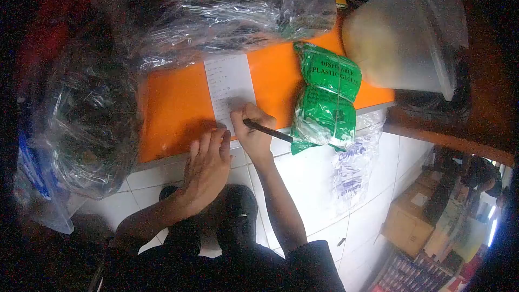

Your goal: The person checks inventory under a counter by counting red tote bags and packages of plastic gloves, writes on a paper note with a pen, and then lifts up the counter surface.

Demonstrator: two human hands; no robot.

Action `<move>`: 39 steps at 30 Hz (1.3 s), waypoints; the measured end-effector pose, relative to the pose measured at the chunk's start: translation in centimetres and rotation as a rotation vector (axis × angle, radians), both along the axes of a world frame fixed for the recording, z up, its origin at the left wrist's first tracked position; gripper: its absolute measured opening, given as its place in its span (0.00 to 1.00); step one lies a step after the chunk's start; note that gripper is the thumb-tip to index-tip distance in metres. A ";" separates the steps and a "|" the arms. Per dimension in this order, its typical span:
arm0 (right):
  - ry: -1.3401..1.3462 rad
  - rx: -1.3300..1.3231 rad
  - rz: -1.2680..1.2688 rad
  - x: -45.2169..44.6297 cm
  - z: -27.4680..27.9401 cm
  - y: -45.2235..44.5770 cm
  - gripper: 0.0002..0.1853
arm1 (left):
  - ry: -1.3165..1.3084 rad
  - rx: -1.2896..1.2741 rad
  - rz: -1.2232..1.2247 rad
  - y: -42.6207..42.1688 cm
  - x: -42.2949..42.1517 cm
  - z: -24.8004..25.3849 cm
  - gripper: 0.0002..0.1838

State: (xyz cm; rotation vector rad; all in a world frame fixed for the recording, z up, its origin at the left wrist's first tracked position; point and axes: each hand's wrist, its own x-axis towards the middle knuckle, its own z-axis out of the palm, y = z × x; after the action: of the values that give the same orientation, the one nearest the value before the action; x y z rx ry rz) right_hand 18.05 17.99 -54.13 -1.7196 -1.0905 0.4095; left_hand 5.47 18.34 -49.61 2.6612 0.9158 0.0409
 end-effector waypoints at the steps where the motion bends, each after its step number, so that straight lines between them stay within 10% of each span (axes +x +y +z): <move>1: 0.015 0.011 -0.001 0.0 -0.3 0.1 0.14 | -0.003 0.002 -0.004 0.0 0.0 -0.1 0.20; 33: -0.102 0.259 -0.211 1.1 0.0 -1.1 0.07 | 0.051 -0.013 0.010 -0.7 -0.3 -0.6 0.20; 35: 0.290 0.046 -0.219 1.3 1.9 -1.9 0.06 | -0.013 -0.060 0.038 -1.0 -0.5 -1.2 0.22; 37: -0.285 0.012 0.086 2.1 3.7 -1.1 0.06 | -0.138 -0.310 0.100 -1.0 -1.3 -1.2 0.24; 39: -0.450 -0.605 0.339 2.4 7.0 0.0 0.08 | -0.173 -0.165 -0.102 -1.4 -3.7 1.2 0.27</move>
State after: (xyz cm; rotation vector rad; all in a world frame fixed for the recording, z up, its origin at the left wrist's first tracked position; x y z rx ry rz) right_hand 20.41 18.03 -47.12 -2.2254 -1.7244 0.6289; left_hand 1.80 16.89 -48.45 2.5020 0.6969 0.1625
